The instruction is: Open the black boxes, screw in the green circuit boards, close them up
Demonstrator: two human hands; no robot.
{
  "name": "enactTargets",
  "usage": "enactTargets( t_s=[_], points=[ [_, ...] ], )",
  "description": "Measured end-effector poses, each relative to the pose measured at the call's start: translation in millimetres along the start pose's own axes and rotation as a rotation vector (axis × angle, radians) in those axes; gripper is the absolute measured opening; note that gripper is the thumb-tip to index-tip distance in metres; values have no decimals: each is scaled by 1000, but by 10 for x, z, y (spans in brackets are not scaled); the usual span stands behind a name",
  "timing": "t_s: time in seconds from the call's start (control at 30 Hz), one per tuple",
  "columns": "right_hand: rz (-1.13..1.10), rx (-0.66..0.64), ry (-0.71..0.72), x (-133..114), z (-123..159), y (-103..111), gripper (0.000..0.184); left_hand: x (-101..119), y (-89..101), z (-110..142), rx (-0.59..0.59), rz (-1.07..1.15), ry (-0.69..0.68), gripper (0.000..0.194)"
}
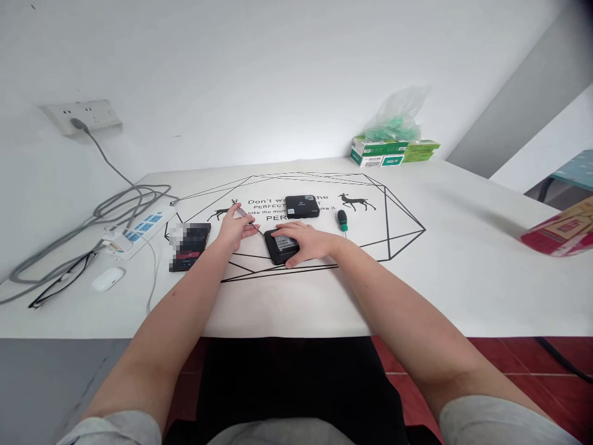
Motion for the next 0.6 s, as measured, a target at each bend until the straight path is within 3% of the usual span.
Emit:
enactTargets(
  t_s=[0.23, 0.43, 0.6],
  points=[
    [-8, 10, -19, -20, 5, 2, 106, -66, -94, 102, -73, -88, 33, 78],
    [-8, 19, -8, -20, -3, 3, 108, -25, -87, 96, -10, -205, -8, 84],
    [-1, 32, -17, -11, -2, -1, 108, 47, 39, 74, 136, -381, -127, 74]
  ],
)
Point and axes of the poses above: each hand's wrist, its own z-axis away from the middle knuckle, its own y-axis out of the back of the hand, x = y × z, the point moved 3 cm from there along -z, towards the middle knuckle, and after that the axes turned 10 degrees about y, right-handed, at the moved point
